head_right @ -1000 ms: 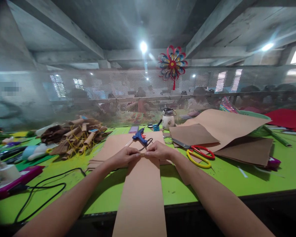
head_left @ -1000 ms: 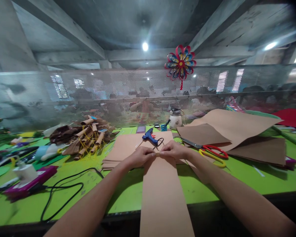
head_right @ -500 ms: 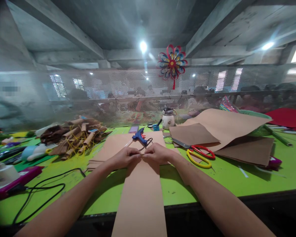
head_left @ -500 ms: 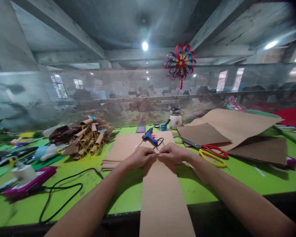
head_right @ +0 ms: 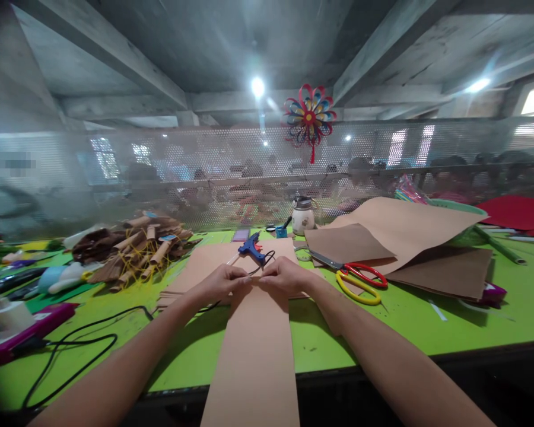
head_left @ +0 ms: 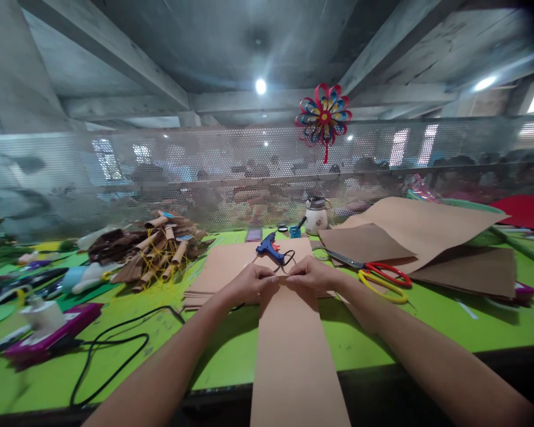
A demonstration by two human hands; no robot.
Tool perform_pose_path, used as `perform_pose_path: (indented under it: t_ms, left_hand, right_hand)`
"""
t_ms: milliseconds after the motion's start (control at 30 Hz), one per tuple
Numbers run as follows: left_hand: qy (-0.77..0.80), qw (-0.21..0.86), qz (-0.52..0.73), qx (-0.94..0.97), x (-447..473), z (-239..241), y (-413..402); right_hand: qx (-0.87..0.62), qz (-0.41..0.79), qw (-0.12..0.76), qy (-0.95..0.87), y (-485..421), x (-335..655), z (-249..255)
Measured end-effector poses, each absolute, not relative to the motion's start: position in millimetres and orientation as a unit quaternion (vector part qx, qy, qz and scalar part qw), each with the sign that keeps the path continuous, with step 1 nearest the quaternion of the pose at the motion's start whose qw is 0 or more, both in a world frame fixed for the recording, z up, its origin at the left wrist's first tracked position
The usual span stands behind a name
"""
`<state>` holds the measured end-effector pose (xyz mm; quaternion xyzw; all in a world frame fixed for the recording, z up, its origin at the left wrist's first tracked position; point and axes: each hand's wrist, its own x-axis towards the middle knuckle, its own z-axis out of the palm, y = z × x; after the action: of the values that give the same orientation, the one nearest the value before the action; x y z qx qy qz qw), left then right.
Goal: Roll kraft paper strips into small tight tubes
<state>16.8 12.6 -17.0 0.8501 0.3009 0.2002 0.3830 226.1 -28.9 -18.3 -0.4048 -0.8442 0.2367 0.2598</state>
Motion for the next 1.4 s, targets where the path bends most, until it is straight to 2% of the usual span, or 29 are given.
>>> perform_pose_path:
  t_ms: [433,767,933,1100,1400]
  left_hand:
    - [0.234,0.480,0.265,0.803,11,-21,17]
    - [0.268,0.351,0.316,0.840,15,-25,22]
    - [0.257,0.378,0.303,0.836,14,-28,22]
    - [0.284,0.357,0.291,0.841,18,-28,20]
    - [0.347,0.391,0.293,0.800,22,-30,18]
  right_hand:
    - [-0.427,0.235,0.261,-0.834,-24,231,-21]
    - [-0.427,0.237,0.271,-0.830,-25,232,-22]
    - [-0.431,0.207,0.279,-0.833,-26,230,-20]
    - [-0.420,0.183,0.289,-0.841,-27,228,-21]
    - [-0.427,0.210,0.268,-0.838,-25,226,-21]
